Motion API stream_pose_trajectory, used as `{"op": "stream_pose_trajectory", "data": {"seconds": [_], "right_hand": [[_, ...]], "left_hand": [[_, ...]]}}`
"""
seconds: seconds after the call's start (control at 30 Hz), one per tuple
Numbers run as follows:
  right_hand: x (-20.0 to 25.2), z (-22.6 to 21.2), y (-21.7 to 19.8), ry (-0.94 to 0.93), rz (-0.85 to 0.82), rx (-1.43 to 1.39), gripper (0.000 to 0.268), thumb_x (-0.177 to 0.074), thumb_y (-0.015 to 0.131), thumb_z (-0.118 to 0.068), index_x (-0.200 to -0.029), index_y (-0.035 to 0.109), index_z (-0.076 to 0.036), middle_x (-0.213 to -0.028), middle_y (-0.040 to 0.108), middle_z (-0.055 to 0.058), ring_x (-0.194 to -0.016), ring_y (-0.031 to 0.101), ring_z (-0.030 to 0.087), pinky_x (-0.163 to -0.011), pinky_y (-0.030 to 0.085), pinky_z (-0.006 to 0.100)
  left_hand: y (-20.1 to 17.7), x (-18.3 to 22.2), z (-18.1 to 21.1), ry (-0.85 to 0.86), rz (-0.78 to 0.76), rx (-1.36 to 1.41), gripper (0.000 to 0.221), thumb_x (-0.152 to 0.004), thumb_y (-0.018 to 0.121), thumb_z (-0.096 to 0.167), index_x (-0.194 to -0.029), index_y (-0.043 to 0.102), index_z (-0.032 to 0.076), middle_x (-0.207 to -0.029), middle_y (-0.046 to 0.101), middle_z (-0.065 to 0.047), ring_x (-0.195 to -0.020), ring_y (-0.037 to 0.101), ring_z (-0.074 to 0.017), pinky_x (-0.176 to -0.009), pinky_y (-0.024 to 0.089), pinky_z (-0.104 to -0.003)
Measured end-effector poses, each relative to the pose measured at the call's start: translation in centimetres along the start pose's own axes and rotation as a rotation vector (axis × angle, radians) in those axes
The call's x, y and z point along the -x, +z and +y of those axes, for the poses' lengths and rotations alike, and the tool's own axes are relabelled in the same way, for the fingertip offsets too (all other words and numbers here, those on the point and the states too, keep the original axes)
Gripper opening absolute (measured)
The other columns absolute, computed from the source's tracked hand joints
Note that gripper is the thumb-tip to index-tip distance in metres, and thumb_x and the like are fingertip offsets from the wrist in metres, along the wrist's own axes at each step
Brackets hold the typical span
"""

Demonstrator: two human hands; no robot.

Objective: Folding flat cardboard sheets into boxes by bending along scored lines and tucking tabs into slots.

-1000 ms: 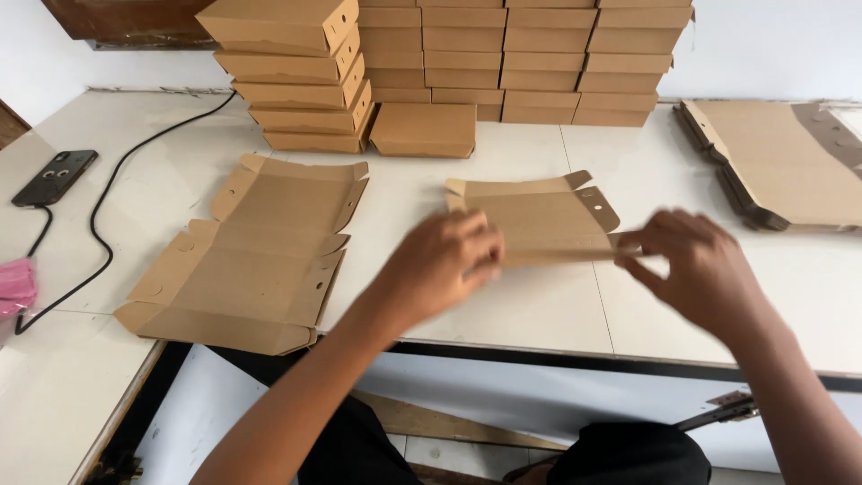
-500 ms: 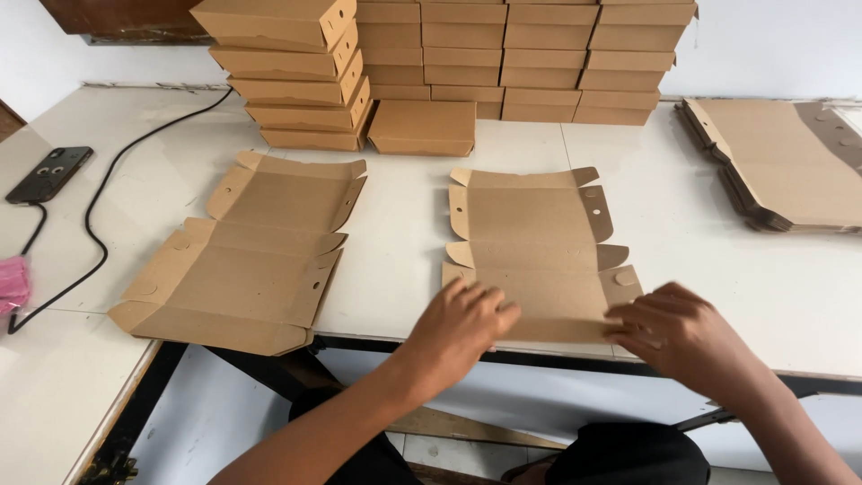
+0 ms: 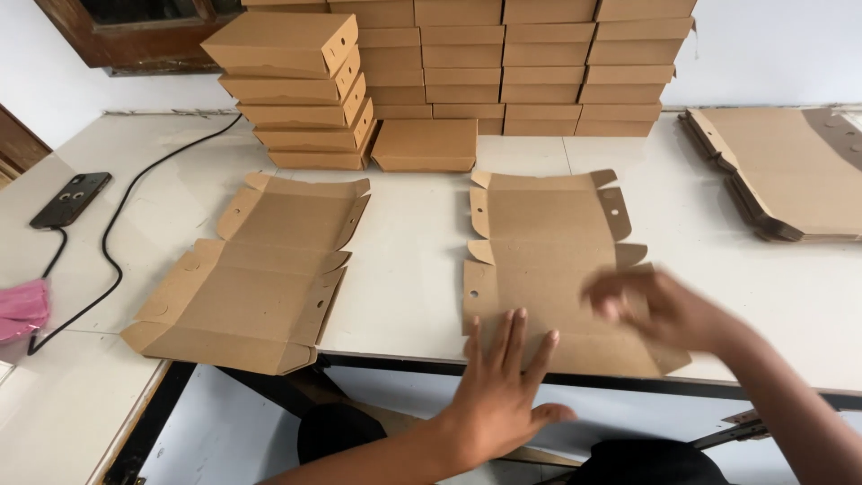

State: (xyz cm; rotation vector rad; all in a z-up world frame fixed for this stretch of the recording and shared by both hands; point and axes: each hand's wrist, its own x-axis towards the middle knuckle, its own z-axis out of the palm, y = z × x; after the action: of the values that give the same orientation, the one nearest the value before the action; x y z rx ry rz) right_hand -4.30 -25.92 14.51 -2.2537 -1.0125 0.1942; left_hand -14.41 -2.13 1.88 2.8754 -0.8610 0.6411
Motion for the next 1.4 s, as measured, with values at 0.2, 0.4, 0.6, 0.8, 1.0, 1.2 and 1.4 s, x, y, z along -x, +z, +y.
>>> {"op": "stream_pose_trajectory", "data": {"seconds": [0.2,0.4,0.6,0.8,1.0,1.2,1.4], "right_hand": [[-12.8,9.3,-2.0,0.252,0.237,0.225,0.056,-0.098,0.054,-0.050,-0.141,0.056,-0.014,-0.145,0.058,0.009,-0.136,0.053,0.030,-0.110,0.038,0.052],[-17.5,19.5,2.2,0.252,0.285,0.560,0.103,-0.078,0.075,-0.030,-0.166,0.025,-0.012,-0.168,0.032,0.016,-0.157,0.025,0.034,-0.125,0.010,0.062],[-17.1,17.1,1.7,0.238,0.400,0.569,0.082,-0.090,0.062,-0.059,-0.155,0.045,-0.014,-0.143,0.045,0.011,-0.141,0.036,0.034,-0.124,0.011,0.068],[-16.9,15.8,2.1,0.175,0.366,0.757,0.039,-0.091,0.069,-0.042,-0.123,0.074,-0.019,-0.125,0.058,0.003,-0.131,0.047,0.025,-0.122,0.029,0.057],[-16.9,13.1,2.4,0.147,0.247,0.415,0.038,-0.097,0.058,-0.019,-0.134,0.061,-0.011,-0.139,0.060,0.016,-0.116,0.064,0.047,-0.096,0.054,0.063],[-15.6,13.5,1.4,0.281,0.136,0.441,0.056,-0.107,0.042,-0.032,-0.158,0.041,-0.009,-0.162,0.041,0.018,-0.149,0.036,0.041,-0.121,0.029,0.061],[-11.3,17.2,-2.5,0.488,0.108,0.638,0.057,-0.111,0.033,-0.047,-0.156,0.050,-0.017,-0.159,0.051,0.010,-0.146,0.047,0.032,-0.125,0.026,0.056]], "left_hand": [[-5.7,-8.9,-0.8,-0.005,-0.355,0.032,0.089,-0.093,0.007,0.073,-0.145,0.052,0.016,-0.154,0.043,-0.026,-0.151,0.028,-0.0405,-0.115,-0.003,-0.079],[1.2,-20.7,-10.8,-0.063,0.008,0.047,0.047,-0.099,0.057,0.038,-0.139,0.058,0.013,-0.143,0.058,-0.020,-0.140,0.051,-0.0381,-0.118,0.018,-0.075],[6.3,-23.5,-16.9,-0.064,0.031,0.108,0.059,-0.102,0.059,0.033,-0.156,0.042,0.017,-0.155,0.046,-0.020,-0.148,0.044,-0.0358,-0.125,0.026,-0.061],[8.8,-23.3,-17.8,-0.039,-0.060,0.162,0.049,-0.101,0.057,0.026,-0.143,0.054,0.003,-0.147,0.056,-0.021,-0.143,0.049,-0.0321,-0.123,0.033,-0.050],[7.2,-22.6,-16.5,-0.033,-0.187,0.195,0.049,-0.102,0.048,0.025,-0.140,0.055,-0.006,-0.149,0.052,-0.028,-0.145,0.046,-0.0408,-0.119,0.036,-0.057],[7.5,-22.3,-18.5,-0.073,-0.260,0.412,0.054,-0.110,0.039,0.035,-0.153,0.045,0.002,-0.160,0.043,-0.022,-0.152,0.035,-0.0389,-0.123,0.026,-0.062],[11.8,-23.5,-19.6,-0.118,-0.311,0.378,0.050,-0.111,0.039,0.030,-0.158,0.043,0.013,-0.163,0.042,-0.015,-0.153,0.035,-0.0361,-0.121,0.026,-0.066]]}}
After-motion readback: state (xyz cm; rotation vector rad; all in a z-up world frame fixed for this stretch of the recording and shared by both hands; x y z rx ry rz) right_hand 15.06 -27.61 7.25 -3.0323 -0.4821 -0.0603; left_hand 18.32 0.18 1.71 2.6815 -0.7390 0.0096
